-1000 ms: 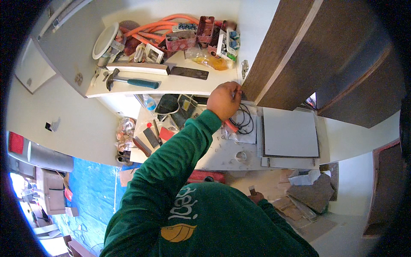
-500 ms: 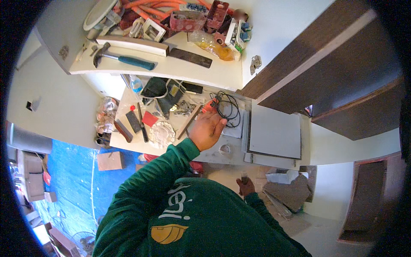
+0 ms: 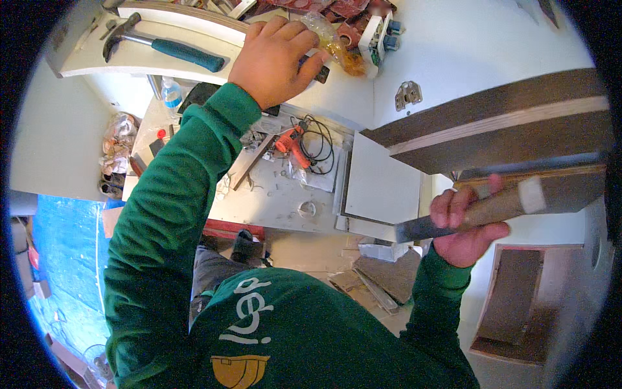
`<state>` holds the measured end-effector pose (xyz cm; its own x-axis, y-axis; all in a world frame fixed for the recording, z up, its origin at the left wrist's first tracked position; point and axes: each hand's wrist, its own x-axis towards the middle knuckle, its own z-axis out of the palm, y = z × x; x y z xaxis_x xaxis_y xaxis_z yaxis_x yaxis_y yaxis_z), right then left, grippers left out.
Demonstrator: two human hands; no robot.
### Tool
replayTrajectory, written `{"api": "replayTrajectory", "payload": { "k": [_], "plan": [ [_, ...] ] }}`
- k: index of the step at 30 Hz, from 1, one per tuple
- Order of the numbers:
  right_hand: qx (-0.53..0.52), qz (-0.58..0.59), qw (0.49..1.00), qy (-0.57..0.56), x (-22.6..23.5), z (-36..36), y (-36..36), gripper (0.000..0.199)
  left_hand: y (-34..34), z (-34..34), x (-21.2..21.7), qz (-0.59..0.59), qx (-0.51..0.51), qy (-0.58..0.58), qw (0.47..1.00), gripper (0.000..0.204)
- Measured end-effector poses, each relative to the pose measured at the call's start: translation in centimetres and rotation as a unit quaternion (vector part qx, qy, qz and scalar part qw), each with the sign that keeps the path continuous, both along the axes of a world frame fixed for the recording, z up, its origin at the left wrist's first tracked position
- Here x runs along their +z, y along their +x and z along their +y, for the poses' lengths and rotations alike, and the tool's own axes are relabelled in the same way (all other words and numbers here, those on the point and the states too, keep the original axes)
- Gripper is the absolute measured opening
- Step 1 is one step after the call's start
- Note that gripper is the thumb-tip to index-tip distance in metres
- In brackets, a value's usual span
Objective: The person uses a chisel to carve and adjust a wooden cabinet door, repeatedly tapping and scraping the edge to fit it into place. They handle the door and chisel throughout, occasionally pausing to inspect the fit.
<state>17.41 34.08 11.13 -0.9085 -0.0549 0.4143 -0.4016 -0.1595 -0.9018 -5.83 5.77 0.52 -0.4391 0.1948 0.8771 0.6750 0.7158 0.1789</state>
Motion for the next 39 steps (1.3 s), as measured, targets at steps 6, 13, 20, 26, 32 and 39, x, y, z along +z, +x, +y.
{"api": "replayTrajectory", "payload": {
  "k": [6, 13, 20, 26, 32, 39],
  "plan": [
    [0.0, 0.108, 0.986, 0.131, 5.6, -3.1, -4.6, 0.074, -0.1, 0.0, -0.7, 0.007, 0.042, 0.039, 0.998, 0.027],
    [0.079, 0.159, 0.975, 0.137, 7.1, -5.0, -8.9, 0.074, 0.4, -0.1, -0.3, -0.052, 0.036, 0.052, 0.997, 0.026],
    [-0.07, 0.128, 0.988, 0.042, 10.0, -4.9, -8.7, 0.084, 0.2, -0.1, -0.2, -0.039, 0.033, 0.055, 0.997, 0.024],
    [0.0, 0.207, 0.968, 0.144, 8.9, -4.4, -8.7, 0.084, 0.4, -0.1, -0.2, -0.064, 0.04, 0.057, 0.996, 0.026],
    [0.075, 0.149, 0.982, 0.088, 8.3, -4.1, -9.9, 0.086, 0.1, 0.0, -0.2, -0.027, 0.04, 0.066, 0.997, 0.025],
    [0.06, 0.136, 0.976, 0.159, 7.1, -5.3, -11.4, 0.081, 0.4, -0.2, -0.1, -0.043, 0.047, 0.05, 0.997, 0.025]
  ]
}}
